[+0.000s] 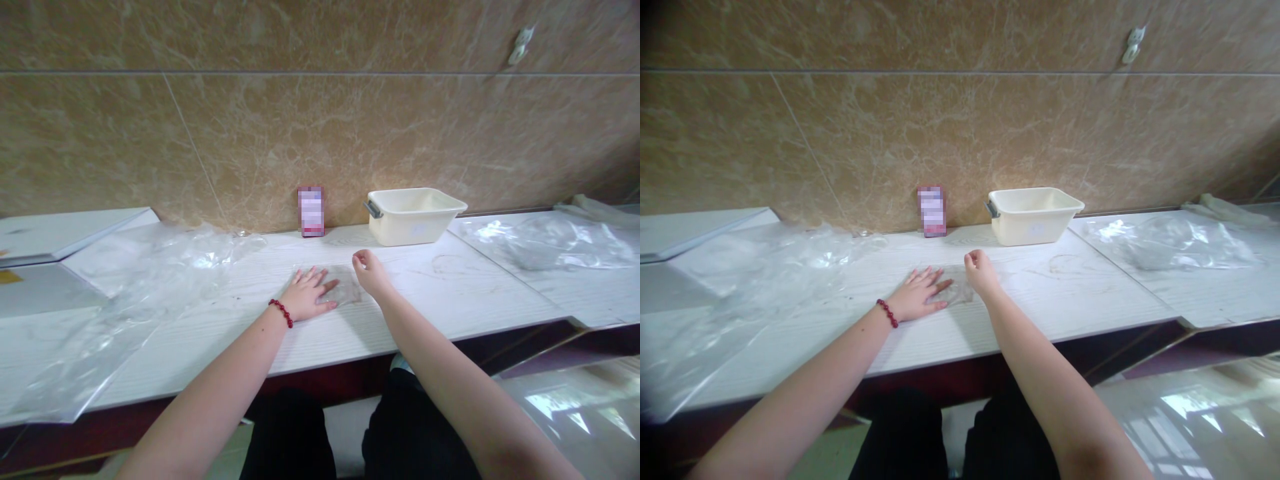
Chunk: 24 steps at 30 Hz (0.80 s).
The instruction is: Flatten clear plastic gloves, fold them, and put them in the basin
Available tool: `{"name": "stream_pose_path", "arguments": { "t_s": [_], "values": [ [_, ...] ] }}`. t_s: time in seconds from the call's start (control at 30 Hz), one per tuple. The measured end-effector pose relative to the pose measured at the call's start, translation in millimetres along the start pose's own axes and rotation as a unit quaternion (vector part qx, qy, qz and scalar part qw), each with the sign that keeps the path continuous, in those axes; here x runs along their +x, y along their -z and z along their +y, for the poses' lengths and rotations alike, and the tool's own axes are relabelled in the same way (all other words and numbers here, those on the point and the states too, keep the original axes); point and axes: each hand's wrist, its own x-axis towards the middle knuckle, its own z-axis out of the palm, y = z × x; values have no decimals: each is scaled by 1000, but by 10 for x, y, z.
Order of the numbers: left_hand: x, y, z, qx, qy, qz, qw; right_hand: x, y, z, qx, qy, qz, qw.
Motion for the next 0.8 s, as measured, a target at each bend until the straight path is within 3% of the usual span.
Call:
{"name": "stream_pose_path", "arguments": {
  "t_s": [0.13, 0.33, 0.5, 0.8],
  "values": [
    [4, -24, -4, 2, -2, 9, 1000, -86, 5, -228, -57, 71, 32, 995],
    [43, -62, 0, 27, -9, 24, 999, -330, -440, -649, -128, 51, -98, 986],
    [28, -48, -4, 30, -9, 16, 999, -406, -644, -490, -221, 71, -91, 968],
    [19, -56, -41, 13, -13, 11, 1000, -386, -378, -139, -344, 123, -123, 923]
  ]
}}
